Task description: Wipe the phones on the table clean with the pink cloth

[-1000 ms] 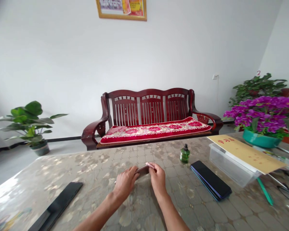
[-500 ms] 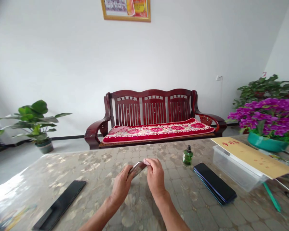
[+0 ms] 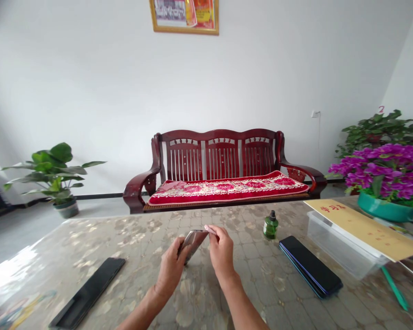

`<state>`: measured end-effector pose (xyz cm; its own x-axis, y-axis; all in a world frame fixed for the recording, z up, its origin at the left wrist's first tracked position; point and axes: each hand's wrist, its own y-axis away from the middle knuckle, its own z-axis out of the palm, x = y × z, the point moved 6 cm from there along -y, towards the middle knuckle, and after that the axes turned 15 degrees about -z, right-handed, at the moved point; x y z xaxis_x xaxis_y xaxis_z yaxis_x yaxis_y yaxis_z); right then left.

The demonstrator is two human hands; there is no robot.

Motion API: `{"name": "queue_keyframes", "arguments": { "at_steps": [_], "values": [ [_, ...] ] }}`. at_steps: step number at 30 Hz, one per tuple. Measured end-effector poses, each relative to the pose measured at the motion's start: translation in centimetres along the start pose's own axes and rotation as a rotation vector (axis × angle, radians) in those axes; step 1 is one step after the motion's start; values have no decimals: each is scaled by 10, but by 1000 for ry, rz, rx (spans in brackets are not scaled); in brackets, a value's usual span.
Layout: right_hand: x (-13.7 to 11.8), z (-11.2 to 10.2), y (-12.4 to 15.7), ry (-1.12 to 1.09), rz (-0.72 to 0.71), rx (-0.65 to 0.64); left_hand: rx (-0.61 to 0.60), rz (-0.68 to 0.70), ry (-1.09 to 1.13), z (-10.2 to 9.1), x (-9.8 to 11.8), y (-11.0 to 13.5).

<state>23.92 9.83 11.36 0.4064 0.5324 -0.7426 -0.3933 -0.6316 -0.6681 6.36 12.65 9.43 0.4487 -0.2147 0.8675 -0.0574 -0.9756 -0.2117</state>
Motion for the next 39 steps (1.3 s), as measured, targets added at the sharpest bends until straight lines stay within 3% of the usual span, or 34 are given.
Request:
{"name": "queue_keyframes", "arguments": {
  "at_steps": [3,6,10,14,23,26,33,39],
  "values": [
    [11,9,7,-197,231,32,-6,10,22,0,-1,-3],
    [5,16,10,-293,301,86,-25,14,-18,0,0,-10],
    [-12,21,4,-267,185,62,-94,-6,-220,-5,7,-18],
    [-22,28,0,-203,68,-20,-75,-34,-394,-19,17,-21],
    [-68,48,4,-35,-292,-177,-173,-7,-562,-45,30,-15],
    [-61,54,12,-4,-311,-244,-193,-10,-553,-54,25,-9],
    [-10,55,25,164,-160,-277,-136,-96,-480,-69,-3,3],
    [-53,75,32,75,-342,-315,-125,-58,-362,-70,-14,7]
  ]
}}
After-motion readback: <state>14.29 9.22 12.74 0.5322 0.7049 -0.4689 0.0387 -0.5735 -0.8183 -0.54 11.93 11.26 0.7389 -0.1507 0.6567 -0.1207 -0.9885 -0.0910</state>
